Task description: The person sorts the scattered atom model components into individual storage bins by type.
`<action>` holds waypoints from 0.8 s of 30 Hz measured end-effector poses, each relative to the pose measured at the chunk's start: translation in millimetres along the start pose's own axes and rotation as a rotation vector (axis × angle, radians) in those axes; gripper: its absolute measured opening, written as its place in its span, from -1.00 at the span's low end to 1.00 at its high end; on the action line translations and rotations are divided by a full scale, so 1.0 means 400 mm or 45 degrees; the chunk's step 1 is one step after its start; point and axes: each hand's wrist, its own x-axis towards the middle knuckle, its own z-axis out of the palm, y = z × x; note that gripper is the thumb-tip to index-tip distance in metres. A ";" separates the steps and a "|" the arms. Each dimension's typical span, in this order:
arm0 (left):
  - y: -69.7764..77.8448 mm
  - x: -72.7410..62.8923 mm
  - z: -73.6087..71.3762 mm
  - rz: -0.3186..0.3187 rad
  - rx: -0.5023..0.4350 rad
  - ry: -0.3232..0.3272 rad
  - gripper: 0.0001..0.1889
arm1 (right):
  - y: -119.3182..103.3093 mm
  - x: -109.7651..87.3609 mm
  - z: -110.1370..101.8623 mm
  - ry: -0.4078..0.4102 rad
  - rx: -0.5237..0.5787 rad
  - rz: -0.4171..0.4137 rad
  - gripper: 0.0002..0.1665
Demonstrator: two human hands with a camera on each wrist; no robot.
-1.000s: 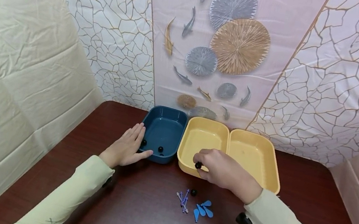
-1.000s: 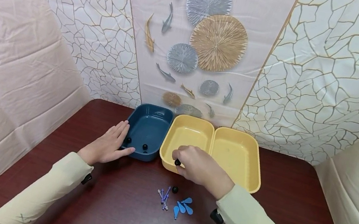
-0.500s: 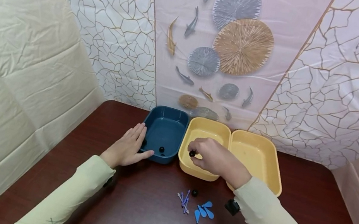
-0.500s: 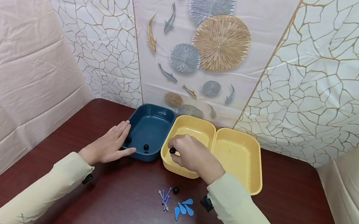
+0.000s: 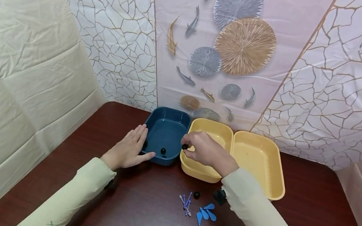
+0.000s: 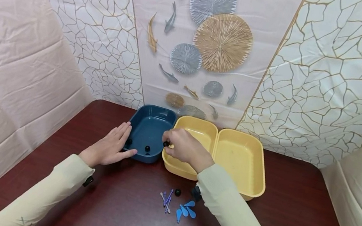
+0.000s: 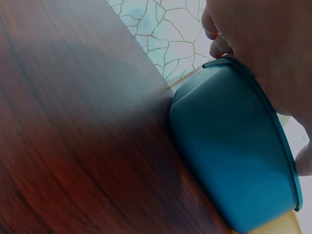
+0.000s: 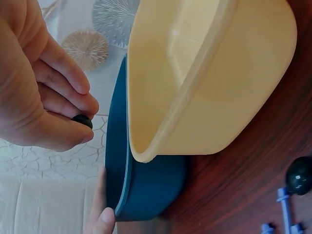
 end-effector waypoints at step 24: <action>0.000 0.000 -0.002 0.008 0.008 -0.007 0.07 | 0.042 0.185 0.114 -0.148 0.121 0.142 -0.74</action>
